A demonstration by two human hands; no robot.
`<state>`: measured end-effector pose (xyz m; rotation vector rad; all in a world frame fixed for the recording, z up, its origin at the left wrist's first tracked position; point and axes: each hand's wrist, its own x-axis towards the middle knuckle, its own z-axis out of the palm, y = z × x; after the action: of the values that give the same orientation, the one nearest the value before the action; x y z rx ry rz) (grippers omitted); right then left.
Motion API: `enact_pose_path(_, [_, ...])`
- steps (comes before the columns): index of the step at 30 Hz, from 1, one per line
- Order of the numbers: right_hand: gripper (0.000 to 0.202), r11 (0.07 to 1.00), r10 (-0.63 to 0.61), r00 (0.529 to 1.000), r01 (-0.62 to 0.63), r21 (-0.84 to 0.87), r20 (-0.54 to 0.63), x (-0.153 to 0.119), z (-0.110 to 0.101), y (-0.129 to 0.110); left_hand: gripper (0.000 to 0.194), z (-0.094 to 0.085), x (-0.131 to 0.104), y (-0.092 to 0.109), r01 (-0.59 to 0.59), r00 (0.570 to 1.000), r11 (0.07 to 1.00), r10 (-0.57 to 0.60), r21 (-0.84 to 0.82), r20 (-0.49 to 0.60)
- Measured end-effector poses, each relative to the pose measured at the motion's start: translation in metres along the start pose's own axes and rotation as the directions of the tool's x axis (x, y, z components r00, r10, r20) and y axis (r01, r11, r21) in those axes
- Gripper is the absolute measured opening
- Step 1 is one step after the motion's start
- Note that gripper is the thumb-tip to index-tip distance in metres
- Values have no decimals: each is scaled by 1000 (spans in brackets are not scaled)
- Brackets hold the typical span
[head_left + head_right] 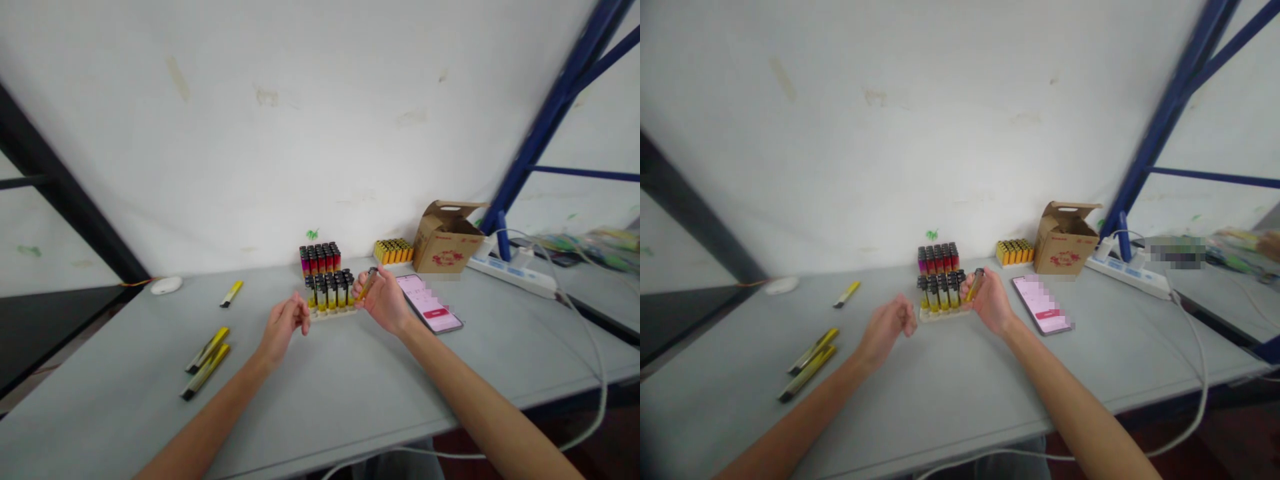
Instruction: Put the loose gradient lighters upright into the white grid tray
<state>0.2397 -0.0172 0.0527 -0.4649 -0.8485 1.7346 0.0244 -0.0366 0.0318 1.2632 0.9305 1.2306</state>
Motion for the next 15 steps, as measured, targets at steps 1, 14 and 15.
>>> enact_pose_path(1, [34,1000,1,1000,-1,-2,15,0,0,0,49,-1,0,1,0,1000,1000,0,-8,5])
enact_pose_path(14, [40,996,84,996,-84,-18,19,-2,1,-1,53,-1,2,3,-24,999,997,27,78,-30])
enact_pose_path(15, [41,996,87,996,-86,-22,24,-2,1,-1,53,-2,2,2,-44,997,993,50,108,-57])
